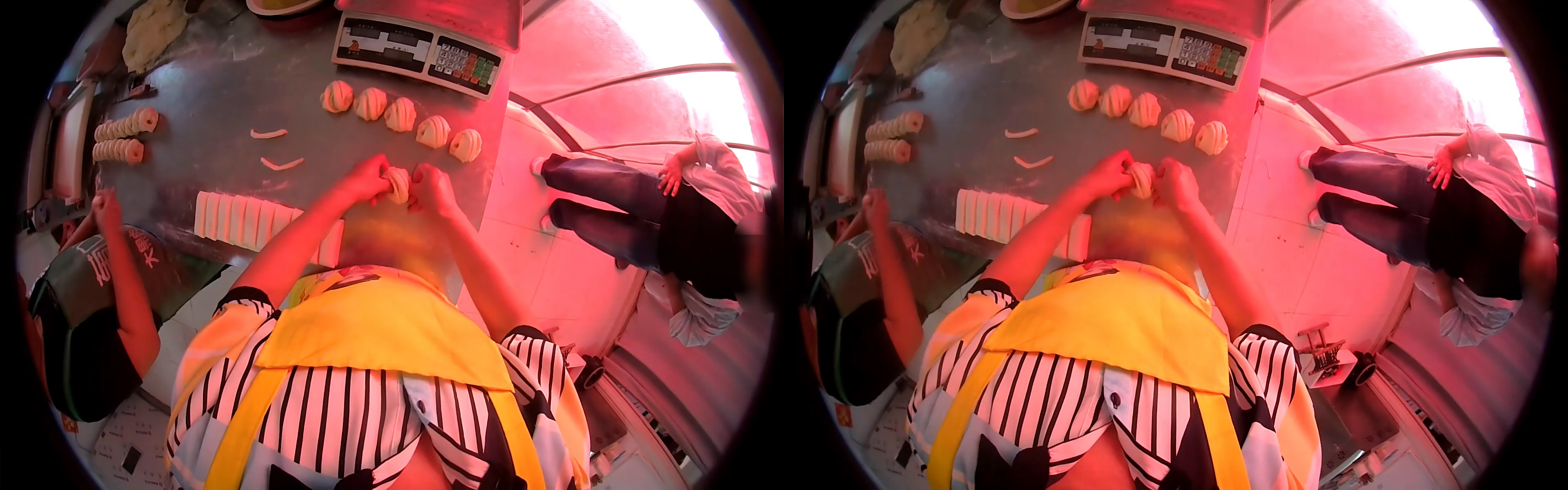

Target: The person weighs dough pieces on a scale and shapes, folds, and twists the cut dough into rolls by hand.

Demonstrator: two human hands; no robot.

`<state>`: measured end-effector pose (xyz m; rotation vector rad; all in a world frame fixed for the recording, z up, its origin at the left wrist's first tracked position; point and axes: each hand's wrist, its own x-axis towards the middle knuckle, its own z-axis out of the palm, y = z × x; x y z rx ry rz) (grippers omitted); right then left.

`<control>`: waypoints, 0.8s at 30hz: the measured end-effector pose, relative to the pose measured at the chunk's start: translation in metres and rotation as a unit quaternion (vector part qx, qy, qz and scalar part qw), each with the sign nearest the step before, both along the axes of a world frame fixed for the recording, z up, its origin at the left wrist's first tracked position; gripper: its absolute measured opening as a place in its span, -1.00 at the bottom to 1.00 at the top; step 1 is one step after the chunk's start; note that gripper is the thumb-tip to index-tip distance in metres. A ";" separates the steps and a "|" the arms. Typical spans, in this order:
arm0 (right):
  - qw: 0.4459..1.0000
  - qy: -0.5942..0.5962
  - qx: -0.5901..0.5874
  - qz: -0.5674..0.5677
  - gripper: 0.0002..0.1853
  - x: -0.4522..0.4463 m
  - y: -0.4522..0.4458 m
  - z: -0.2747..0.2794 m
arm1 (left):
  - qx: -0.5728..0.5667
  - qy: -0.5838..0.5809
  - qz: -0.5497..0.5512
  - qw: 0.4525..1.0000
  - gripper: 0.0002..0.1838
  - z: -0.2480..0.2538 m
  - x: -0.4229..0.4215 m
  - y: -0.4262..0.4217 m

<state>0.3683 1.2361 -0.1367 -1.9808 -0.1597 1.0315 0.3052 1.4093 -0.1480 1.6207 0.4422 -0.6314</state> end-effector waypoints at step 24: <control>0.996 -0.058 -0.058 0.021 -0.86 -0.001 0.002 -0.020 | 0.261 -0.151 0.018 0.953 -0.74 -0.017 -0.012 -0.014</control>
